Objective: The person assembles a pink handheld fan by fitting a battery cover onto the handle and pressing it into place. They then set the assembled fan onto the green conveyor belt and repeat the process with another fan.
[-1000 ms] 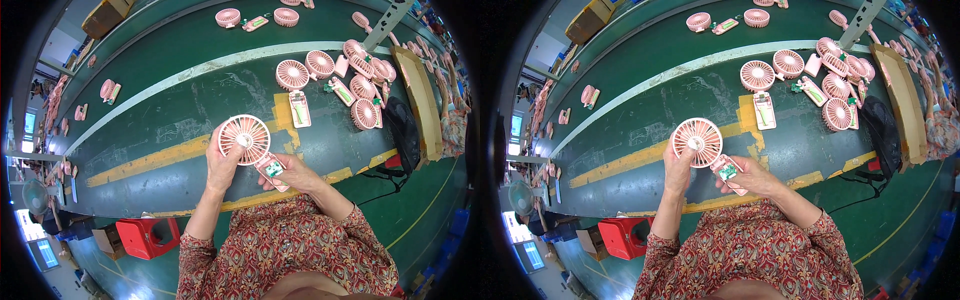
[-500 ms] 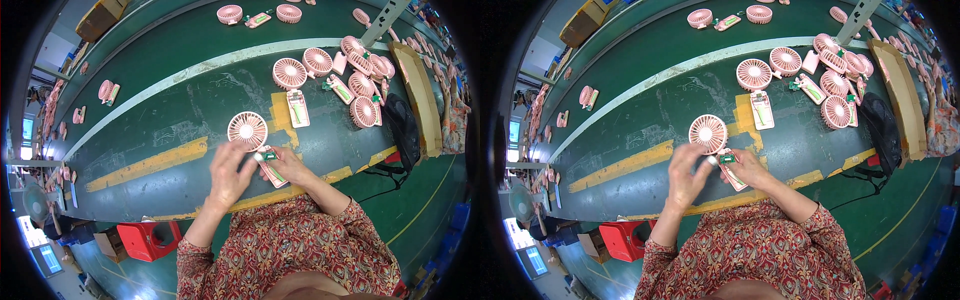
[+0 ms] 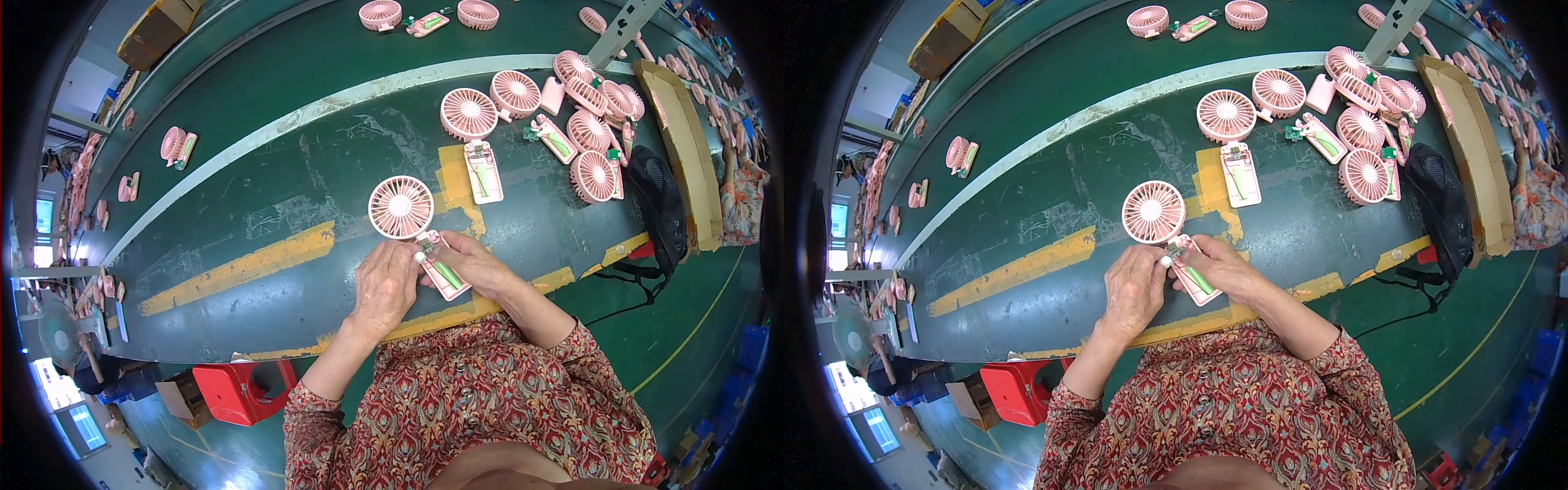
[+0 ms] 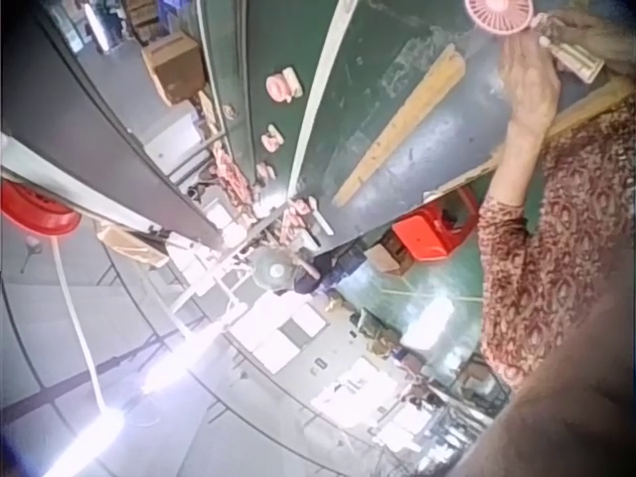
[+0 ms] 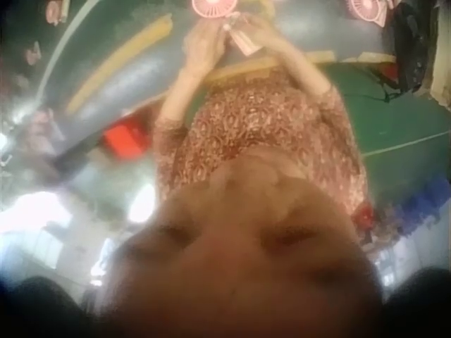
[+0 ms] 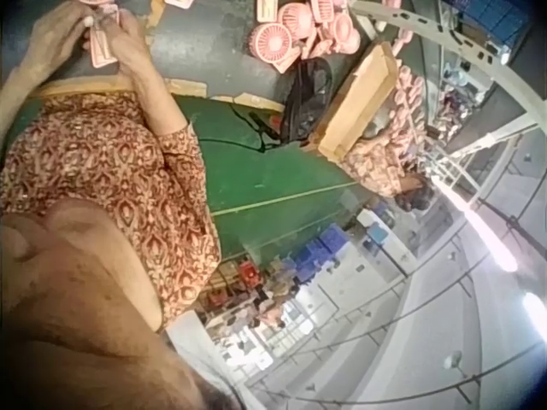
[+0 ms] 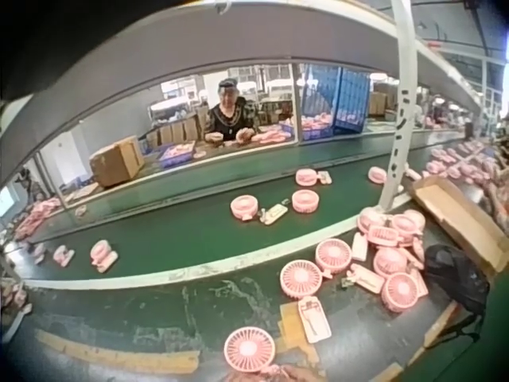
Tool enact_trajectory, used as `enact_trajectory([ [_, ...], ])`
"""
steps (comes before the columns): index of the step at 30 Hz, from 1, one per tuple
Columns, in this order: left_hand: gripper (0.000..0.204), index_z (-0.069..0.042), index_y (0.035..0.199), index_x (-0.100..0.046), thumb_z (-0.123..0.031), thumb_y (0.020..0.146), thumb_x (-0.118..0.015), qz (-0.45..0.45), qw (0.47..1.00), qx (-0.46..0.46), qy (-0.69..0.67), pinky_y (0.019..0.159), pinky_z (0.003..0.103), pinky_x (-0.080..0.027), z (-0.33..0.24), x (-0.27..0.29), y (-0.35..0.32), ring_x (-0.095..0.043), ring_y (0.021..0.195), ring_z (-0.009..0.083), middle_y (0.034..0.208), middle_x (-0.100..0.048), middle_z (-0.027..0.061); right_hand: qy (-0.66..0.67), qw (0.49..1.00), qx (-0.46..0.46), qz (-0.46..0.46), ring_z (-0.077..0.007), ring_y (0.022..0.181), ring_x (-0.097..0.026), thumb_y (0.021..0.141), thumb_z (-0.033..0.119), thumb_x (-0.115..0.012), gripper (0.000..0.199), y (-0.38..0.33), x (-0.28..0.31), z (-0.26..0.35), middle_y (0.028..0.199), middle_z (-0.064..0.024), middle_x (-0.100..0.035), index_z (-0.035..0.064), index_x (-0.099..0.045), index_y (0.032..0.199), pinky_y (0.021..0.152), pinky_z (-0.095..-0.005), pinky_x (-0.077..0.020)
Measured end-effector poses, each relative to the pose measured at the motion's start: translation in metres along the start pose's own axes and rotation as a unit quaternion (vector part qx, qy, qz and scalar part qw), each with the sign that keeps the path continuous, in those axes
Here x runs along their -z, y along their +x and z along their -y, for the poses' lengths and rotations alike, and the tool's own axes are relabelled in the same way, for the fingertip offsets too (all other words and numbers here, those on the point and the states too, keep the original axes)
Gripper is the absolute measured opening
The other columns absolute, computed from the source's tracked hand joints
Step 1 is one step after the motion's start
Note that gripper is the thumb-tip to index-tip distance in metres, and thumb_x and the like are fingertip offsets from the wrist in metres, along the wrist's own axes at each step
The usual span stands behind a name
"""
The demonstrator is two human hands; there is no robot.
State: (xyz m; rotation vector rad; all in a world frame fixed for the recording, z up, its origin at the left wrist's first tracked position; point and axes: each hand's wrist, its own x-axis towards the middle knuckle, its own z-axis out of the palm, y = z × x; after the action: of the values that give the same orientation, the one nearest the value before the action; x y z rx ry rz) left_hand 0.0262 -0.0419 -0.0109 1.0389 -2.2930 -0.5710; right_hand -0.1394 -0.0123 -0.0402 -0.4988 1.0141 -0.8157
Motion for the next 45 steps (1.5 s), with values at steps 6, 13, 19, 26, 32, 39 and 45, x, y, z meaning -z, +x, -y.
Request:
enact_trajectory([
  [6,0.014,-0.002,0.090,-0.051,-0.001,0.078,-0.059,0.026,0.997,0.069,-0.008,0.064,0.042,-0.047,0.003,0.000,-0.010,-0.059,0.075,0.0325,0.079,-0.057,0.0136,0.131,0.991,-0.005,0.002,-0.0211,0.078,-0.066,0.096,0.025,-0.044,0.034,-0.001,0.001,0.000,0.095,-0.0138,-0.062,-0.0039,-0.048,0.113,0.067,-0.0273,-0.0559],
  [13,0.014,-0.002,0.090,-0.050,-0.001,0.079,-0.058,0.017,0.995,0.099,-0.020,0.064,0.042,-0.048,0.001,-0.005,-0.011,-0.059,0.075,0.0329,0.079,-0.057,0.0137,0.084,0.996,0.005,0.001,-0.0232,0.077,-0.066,0.096,0.036,-0.043,0.045,0.004,0.002,-0.003,0.094,-0.0148,-0.063,-0.0049,-0.049,0.114,0.065,-0.0286,-0.0561],
  [19,0.010,-0.001,0.090,-0.052,-0.001,0.081,-0.056,-0.008,0.995,0.096,-0.031,0.062,0.040,-0.046,0.001,-0.011,-0.012,-0.058,0.070,0.0326,0.076,-0.056,0.0141,0.060,0.998,0.025,0.000,-0.0183,0.077,-0.065,0.098,0.031,-0.041,0.040,0.006,0.003,-0.006,0.094,-0.0128,-0.063,-0.0041,-0.050,0.113,0.066,-0.0258,-0.0539],
  [26,0.010,-0.001,0.089,-0.052,0.001,0.080,-0.056,-0.024,0.995,0.092,-0.026,0.062,0.040,-0.046,0.005,-0.018,-0.016,-0.058,0.070,0.0324,0.076,-0.055,0.0143,0.042,0.998,0.038,0.006,-0.0130,0.081,-0.062,0.097,0.025,-0.041,0.034,0.005,0.004,-0.008,0.096,-0.0092,-0.063,-0.0031,-0.053,0.112,0.071,-0.0248,-0.0505],
  [32,0.010,-0.001,0.088,-0.052,0.003,0.079,-0.056,-0.045,0.995,0.077,-0.038,0.061,0.039,-0.045,0.006,-0.019,-0.014,-0.057,0.069,0.0322,0.076,-0.055,0.0139,0.008,1.000,0.023,-0.013,-0.0097,0.084,-0.058,0.097,0.029,-0.043,0.039,0.006,0.006,-0.009,0.096,-0.0062,-0.062,-0.0041,-0.053,0.116,0.072,-0.0239,-0.0474],
  [39,0.016,0.000,0.089,-0.051,0.004,0.076,-0.059,-0.017,0.997,0.069,-0.028,0.062,0.041,-0.047,0.009,-0.016,-0.017,-0.058,0.073,0.0331,0.079,-0.056,0.0146,-0.055,0.997,0.040,-0.031,-0.0085,0.079,-0.056,0.097,0.030,-0.044,0.038,0.007,0.007,-0.015,0.092,-0.0041,-0.062,-0.0020,-0.058,0.111,0.069,-0.0236,-0.0467],
  [45,0.015,0.000,0.089,-0.052,0.003,0.076,-0.059,-0.032,0.996,0.072,-0.046,0.061,0.041,-0.047,0.011,-0.019,-0.018,-0.058,0.072,0.0332,0.078,-0.056,0.0148,-0.067,0.997,0.029,-0.011,-0.0069,0.084,-0.055,0.098,0.028,-0.043,0.036,0.005,0.006,-0.010,0.097,-0.0030,-0.061,-0.0024,-0.055,0.114,0.074,-0.0216,-0.0466],
])
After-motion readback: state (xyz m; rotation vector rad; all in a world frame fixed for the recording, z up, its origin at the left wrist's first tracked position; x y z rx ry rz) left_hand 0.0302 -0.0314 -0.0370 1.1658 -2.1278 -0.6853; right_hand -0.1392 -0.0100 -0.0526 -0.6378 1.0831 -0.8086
